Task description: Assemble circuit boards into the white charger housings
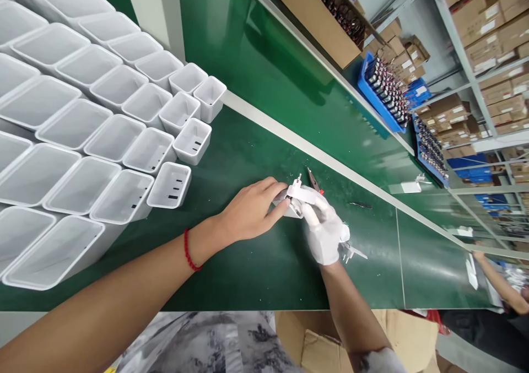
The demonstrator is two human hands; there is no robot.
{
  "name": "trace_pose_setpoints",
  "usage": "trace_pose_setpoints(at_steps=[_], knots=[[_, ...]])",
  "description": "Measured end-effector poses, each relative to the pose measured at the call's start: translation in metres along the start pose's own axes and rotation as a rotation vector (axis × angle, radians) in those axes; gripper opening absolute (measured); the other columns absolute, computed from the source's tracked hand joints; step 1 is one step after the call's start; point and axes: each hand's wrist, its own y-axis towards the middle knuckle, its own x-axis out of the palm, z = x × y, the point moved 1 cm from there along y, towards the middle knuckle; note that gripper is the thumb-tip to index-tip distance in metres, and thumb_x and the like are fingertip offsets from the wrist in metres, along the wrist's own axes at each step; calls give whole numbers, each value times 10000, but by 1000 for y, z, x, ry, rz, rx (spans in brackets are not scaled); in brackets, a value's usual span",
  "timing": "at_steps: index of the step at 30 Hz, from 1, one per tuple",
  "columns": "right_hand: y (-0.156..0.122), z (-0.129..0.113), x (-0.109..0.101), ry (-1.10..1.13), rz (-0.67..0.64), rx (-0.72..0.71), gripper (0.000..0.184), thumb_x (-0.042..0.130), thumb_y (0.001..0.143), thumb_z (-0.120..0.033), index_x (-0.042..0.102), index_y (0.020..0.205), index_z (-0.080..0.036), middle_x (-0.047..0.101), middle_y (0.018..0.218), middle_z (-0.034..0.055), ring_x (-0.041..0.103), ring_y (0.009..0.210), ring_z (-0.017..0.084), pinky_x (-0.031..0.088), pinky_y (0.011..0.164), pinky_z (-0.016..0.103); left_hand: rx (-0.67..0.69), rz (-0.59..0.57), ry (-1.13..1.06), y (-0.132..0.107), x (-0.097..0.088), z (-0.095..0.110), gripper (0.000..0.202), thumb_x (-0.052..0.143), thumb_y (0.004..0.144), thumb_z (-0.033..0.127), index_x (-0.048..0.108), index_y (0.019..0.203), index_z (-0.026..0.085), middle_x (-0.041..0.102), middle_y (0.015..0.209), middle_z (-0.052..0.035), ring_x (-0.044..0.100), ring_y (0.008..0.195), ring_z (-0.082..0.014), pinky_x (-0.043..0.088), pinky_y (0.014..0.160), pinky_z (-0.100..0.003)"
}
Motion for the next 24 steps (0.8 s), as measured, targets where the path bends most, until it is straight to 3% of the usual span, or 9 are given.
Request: trace_pose_setpoints(at_steps=[3, 10, 15, 19, 24], knots=[[15, -2, 8, 178, -154, 225, 340, 734, 805, -392, 706, 1093, -215, 713, 1137, 77, 674, 1033, 260, 551, 929, 427, -5, -2, -7, 0, 1, -1, 313, 383, 979, 327, 601, 1141, 171, 619, 1017, -70, 617, 879, -198, 505, 796, -338], [34, -13, 1, 213, -432, 407, 497, 800, 732, -438, 658, 1130, -176, 721, 1030, 77, 673, 834, 200, 555, 737, 333, -32, 2, -47, -1, 2, 0, 363, 382, 972, 317, 622, 1189, 152, 610, 1034, -75, 611, 859, -183, 508, 752, -311], [29, -13, 2, 165, -366, 320, 442, 771, 764, -451, 674, 1099, -179, 723, 993, 66, 663, 865, 203, 545, 778, 339, -41, 20, -85, 0, 2, 1, 345, 397, 953, 309, 654, 1119, 150, 605, 985, -66, 607, 838, -172, 505, 762, -308], [22, -8, 6, 266, -290, 287, 398, 749, 776, -480, 710, 1053, -197, 720, 1061, 63, 668, 939, 230, 541, 889, 389, -95, 30, -108, 2, 1, 2, 307, 431, 927, 309, 665, 1056, 159, 610, 964, -54, 609, 820, -163, 499, 692, -280], [18, -16, 7, 285, -296, 289, 451, 727, 797, -481, 685, 1172, -233, 694, 1131, 57, 665, 981, 240, 550, 912, 408, -98, 9, -88, 2, 0, 4, 296, 428, 927, 315, 667, 1029, 173, 618, 973, -55, 619, 853, -177, 500, 696, -284]])
